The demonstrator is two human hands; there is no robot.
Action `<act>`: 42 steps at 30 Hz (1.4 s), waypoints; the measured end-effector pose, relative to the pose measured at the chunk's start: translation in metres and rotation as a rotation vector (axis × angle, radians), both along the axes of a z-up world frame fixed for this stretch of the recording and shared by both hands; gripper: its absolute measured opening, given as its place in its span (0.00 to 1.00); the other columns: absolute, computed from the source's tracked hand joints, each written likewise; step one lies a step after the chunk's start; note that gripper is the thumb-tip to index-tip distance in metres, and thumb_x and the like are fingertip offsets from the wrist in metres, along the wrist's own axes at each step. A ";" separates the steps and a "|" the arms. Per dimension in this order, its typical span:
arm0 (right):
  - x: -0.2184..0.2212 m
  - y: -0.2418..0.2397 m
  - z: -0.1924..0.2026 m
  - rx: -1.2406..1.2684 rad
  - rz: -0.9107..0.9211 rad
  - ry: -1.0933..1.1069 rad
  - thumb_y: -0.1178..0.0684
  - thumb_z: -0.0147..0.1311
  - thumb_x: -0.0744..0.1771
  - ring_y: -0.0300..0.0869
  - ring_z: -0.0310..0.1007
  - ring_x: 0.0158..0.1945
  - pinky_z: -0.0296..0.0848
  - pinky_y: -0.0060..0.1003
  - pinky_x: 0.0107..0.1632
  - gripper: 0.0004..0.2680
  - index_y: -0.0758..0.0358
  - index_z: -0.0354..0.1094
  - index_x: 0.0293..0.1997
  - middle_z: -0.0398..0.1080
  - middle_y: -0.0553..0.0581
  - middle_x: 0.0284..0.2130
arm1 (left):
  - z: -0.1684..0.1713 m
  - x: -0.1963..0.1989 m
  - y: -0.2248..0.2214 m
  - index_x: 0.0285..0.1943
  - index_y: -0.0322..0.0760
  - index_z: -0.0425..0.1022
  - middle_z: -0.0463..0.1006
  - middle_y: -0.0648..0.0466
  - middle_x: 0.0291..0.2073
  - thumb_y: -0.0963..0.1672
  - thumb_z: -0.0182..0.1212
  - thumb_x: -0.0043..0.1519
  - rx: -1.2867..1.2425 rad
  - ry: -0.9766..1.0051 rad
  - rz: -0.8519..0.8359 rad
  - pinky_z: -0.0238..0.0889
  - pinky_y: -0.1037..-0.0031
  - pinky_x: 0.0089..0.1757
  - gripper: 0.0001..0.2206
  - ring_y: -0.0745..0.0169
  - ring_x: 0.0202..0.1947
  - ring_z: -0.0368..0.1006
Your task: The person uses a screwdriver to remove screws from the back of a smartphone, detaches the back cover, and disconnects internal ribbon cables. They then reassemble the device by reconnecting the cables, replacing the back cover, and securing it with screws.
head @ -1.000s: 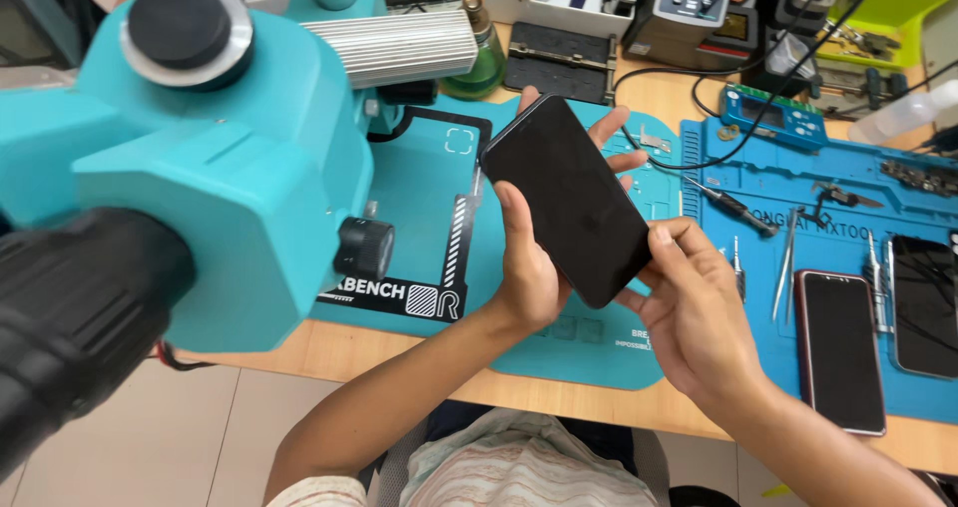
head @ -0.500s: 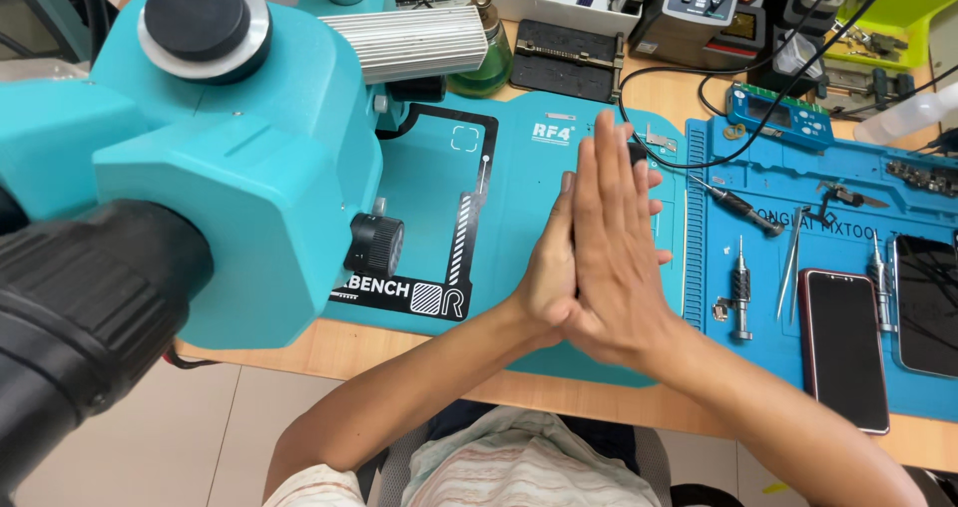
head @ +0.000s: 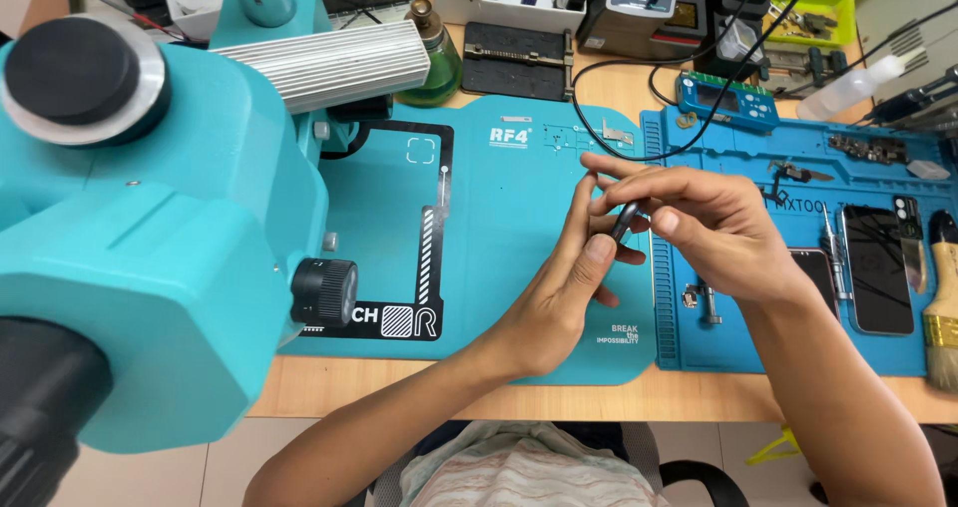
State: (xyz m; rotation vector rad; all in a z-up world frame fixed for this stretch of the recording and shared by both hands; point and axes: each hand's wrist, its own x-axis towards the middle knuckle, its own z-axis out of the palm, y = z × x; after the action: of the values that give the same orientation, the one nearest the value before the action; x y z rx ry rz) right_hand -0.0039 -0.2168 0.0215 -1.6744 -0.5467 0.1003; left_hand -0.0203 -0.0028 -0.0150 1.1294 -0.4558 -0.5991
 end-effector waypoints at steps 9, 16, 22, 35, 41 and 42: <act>0.005 -0.006 -0.018 0.104 -0.036 0.059 0.47 0.62 0.72 0.67 0.63 0.86 0.78 0.58 0.77 0.07 0.57 0.79 0.50 0.83 0.59 0.43 | 0.003 -0.003 -0.002 0.89 0.44 0.19 0.63 0.49 0.74 0.59 0.35 0.71 0.057 0.000 -0.006 0.70 0.66 0.46 0.43 0.55 0.64 0.72; 0.006 -0.005 -0.021 0.057 -0.100 0.079 0.51 0.64 0.70 0.64 0.70 0.83 0.83 0.49 0.69 0.07 0.60 0.79 0.49 0.83 0.62 0.45 | 0.000 -0.001 -0.002 0.89 0.42 0.18 0.57 0.50 0.80 0.59 0.34 0.71 0.019 0.060 -0.016 0.70 0.70 0.44 0.42 0.57 0.64 0.69; 0.005 0.017 -0.014 -0.052 -0.270 0.058 0.47 0.64 0.68 0.57 0.79 0.74 0.85 0.45 0.67 0.09 0.61 0.77 0.45 0.81 0.68 0.52 | 0.005 0.003 0.001 0.90 0.50 0.26 0.62 0.42 0.78 0.64 0.29 0.68 -0.032 0.079 -0.010 0.73 0.71 0.39 0.44 0.59 0.59 0.72; -0.085 0.146 -0.039 -0.550 -0.090 -0.298 0.17 0.18 0.70 0.71 0.16 0.89 0.26 0.68 0.87 0.44 0.74 0.18 0.84 0.18 0.82 0.83 | -0.022 0.035 0.016 0.89 0.65 0.52 0.79 0.47 0.62 0.58 0.44 0.76 -0.484 0.470 0.395 0.76 0.63 0.52 0.30 0.58 0.58 0.77; 0.001 0.123 -0.029 -0.558 -0.530 -0.382 0.18 0.09 0.72 0.54 0.22 0.94 0.28 0.59 0.96 0.40 0.63 0.23 0.89 0.23 0.63 0.88 | -0.019 0.019 -0.003 0.90 0.47 0.54 0.64 0.53 0.81 0.60 0.36 0.75 -0.469 0.507 0.057 0.66 0.50 0.65 0.36 0.55 0.79 0.62; 0.012 0.113 -0.027 -0.582 -0.560 -0.399 0.18 0.12 0.73 0.53 0.19 0.96 0.27 0.63 0.97 0.39 0.58 0.20 0.90 0.21 0.58 0.90 | -0.016 0.016 -0.002 0.88 0.42 0.55 0.64 0.50 0.80 0.59 0.36 0.74 -0.400 0.514 0.072 0.60 0.59 0.69 0.36 0.58 0.80 0.60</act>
State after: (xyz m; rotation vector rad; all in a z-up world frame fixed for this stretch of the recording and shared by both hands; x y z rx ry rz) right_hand 0.0085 -0.1035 -0.0059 -2.3822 -0.3322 -0.5400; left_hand -0.0039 -0.0045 -0.0315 0.5774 -0.0810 -0.6724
